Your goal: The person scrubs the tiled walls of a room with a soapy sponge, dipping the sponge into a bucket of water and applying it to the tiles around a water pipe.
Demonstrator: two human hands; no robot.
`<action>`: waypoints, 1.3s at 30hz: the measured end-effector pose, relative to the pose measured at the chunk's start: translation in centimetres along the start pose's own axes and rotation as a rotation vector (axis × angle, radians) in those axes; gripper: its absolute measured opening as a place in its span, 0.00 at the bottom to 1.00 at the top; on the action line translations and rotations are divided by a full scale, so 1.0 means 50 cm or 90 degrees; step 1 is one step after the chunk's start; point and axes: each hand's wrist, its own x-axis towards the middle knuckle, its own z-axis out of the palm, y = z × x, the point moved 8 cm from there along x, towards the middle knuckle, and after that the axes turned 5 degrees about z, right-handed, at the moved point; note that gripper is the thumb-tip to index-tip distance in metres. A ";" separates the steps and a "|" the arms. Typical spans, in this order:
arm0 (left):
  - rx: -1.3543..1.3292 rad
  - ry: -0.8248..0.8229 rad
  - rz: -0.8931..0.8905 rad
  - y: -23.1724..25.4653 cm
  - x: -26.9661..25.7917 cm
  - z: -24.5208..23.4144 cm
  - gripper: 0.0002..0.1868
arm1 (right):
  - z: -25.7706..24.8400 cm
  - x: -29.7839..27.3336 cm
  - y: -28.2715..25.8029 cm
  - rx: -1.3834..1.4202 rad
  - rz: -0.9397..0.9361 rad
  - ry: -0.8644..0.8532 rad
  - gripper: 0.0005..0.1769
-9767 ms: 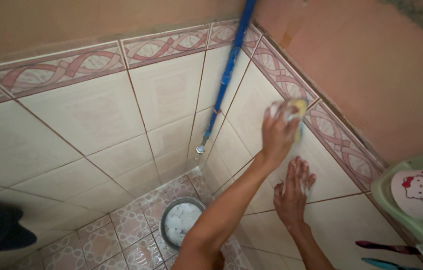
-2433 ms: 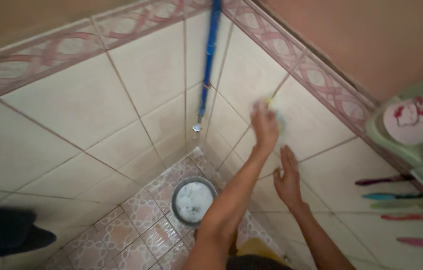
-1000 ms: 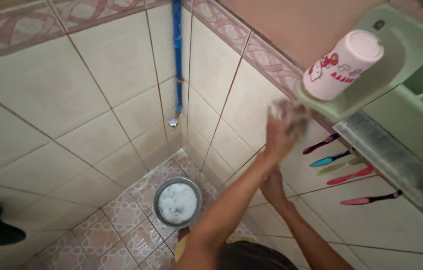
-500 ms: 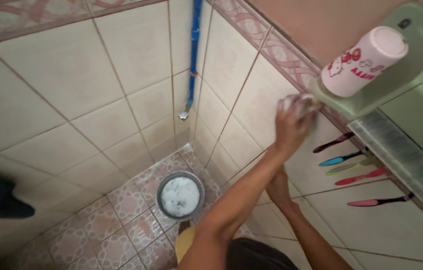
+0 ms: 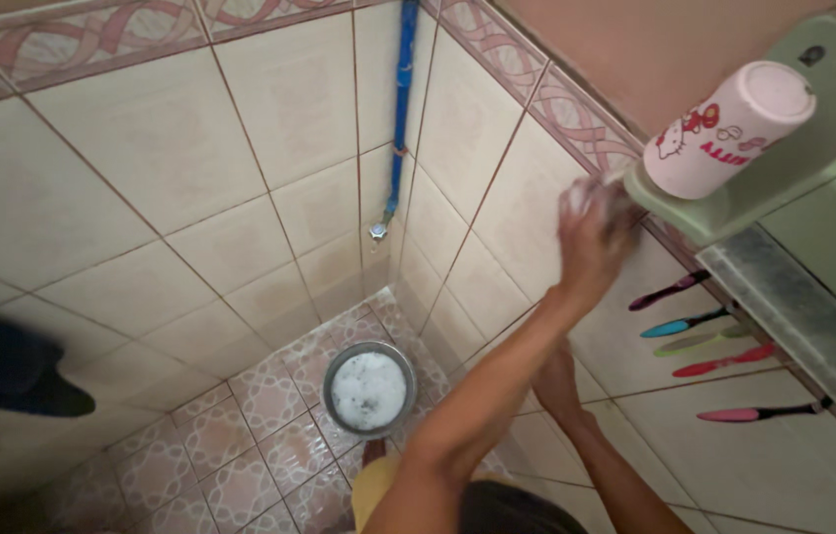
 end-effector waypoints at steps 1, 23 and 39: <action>-0.014 0.019 -0.024 0.007 0.019 0.002 0.17 | 0.002 0.001 0.005 0.001 0.016 -0.005 0.20; 0.235 0.214 -0.406 -0.818 -0.189 -0.114 0.25 | 0.097 -0.057 0.200 -0.117 0.112 -0.078 0.40; 0.010 0.056 -0.536 -0.692 -0.544 -0.070 0.29 | 0.189 -0.010 0.195 -0.103 0.123 -0.078 0.39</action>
